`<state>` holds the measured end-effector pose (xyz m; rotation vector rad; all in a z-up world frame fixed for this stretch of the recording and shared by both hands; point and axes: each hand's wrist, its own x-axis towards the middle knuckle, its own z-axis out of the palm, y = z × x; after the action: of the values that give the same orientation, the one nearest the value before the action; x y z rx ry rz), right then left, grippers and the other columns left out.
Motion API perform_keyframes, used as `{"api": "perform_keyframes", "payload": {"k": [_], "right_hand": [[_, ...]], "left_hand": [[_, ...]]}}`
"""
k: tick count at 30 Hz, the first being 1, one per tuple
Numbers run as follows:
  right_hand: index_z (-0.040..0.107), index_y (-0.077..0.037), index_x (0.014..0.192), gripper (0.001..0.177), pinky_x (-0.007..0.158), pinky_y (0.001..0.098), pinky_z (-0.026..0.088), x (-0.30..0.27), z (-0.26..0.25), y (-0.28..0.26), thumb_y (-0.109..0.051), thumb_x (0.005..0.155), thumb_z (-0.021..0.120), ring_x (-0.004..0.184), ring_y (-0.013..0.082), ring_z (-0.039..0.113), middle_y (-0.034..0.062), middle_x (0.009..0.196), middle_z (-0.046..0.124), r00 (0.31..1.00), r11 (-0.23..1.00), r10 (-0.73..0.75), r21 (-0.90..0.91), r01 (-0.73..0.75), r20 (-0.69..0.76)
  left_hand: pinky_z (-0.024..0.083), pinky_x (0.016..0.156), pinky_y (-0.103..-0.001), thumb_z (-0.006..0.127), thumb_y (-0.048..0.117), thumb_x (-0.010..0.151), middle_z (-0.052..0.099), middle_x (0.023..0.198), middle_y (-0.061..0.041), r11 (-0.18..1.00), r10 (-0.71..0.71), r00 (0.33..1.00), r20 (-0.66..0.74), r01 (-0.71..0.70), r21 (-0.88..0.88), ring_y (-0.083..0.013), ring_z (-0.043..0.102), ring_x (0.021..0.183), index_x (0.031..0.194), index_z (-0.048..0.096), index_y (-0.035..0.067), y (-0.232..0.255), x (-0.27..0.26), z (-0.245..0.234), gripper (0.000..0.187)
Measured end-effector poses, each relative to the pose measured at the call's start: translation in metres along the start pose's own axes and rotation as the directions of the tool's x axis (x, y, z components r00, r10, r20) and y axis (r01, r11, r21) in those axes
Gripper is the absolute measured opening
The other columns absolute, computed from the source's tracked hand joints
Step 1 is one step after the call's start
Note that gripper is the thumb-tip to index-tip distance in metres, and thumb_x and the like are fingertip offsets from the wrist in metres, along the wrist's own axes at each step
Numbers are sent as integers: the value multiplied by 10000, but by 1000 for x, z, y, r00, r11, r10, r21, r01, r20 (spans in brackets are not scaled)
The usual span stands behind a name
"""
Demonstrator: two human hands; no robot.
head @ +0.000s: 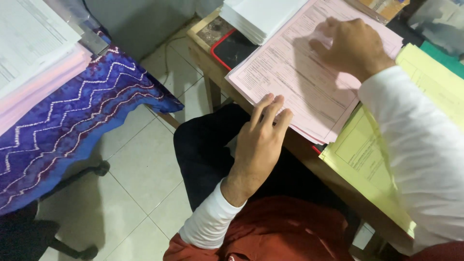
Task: Sorting colored paper forms and inserting them into envelopes at a desk
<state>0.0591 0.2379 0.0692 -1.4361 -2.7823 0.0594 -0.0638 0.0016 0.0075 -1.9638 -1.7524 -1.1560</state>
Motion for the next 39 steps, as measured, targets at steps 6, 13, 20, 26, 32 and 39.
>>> {"api": "perform_keyframes", "payload": {"k": [6, 13, 20, 26, 32, 39], "right_hand": [[476, -39, 1493, 864, 1070, 623, 413, -64, -24, -18, -662, 900, 549, 1356, 362, 478, 106, 1658, 342, 977, 998, -44, 41, 37, 208], [430, -10, 1506, 1204, 1117, 558, 363, -46, -35, -2, -821, 648, 667, 1381, 392, 452, 30, 1668, 347, 954, 994, 63, 64, -85, 294], [484, -100, 1463, 1178, 975, 577, 454, -18, -39, 10, -861, 589, 693, 1256, 460, 541, 122, 1464, 560, 931, 987, 160, -33, -158, 329], [180, -172, 1647, 1281, 1206, 644, 206, 1, -20, 30, -810, 626, 617, 1535, 441, 139, 10, 1717, 171, 904, 970, 223, 14, -244, 364], [413, -41, 1514, 748, 971, 930, 177, -23, -1, 40, -626, 1049, 402, 1307, 529, 501, 256, 1544, 446, 1000, 1000, -5, 9, 5, -18], [677, -43, 1486, 407, 749, 427, 586, -166, -51, 75, -212, 1116, 665, 766, 258, 689, 127, 963, 747, 974, 996, -81, 19, 87, -212]], "left_hand": [[613, 716, -328, 643, 19, 988, 653, 1319, -90, 995, 3, 999, 52, -8, 102, -260, 581, 1307, 1112, 664, 93, 1, 1, 1, 146], [608, 919, -365, 641, -33, 987, 667, 1287, -136, 998, 42, 998, 48, -44, 50, -303, 610, 1275, 1111, 678, 43, 0, 5, -6, 150], [627, 898, -399, 661, -46, 984, 671, 1295, -162, 998, 59, 997, 55, -58, -13, -333, 610, 1275, 1110, 703, 29, -3, 4, -9, 152], [557, 1038, -443, 590, 9, 1023, 634, 1343, -185, 995, 53, 992, 118, -42, -89, -359, 562, 1331, 1171, 686, 7, -3, 4, -12, 176], [514, 1083, -462, 597, -26, 932, 604, 1400, -184, 990, 43, 980, 193, -16, -142, -362, 526, 1376, 1242, 663, 18, -7, 4, -13, 320], [399, 902, -536, 581, 107, 755, 640, 1411, -69, 998, -42, 957, 286, 50, -22, -230, 549, 1362, 1181, 705, 130, 5, 15, -29, 445]]}}
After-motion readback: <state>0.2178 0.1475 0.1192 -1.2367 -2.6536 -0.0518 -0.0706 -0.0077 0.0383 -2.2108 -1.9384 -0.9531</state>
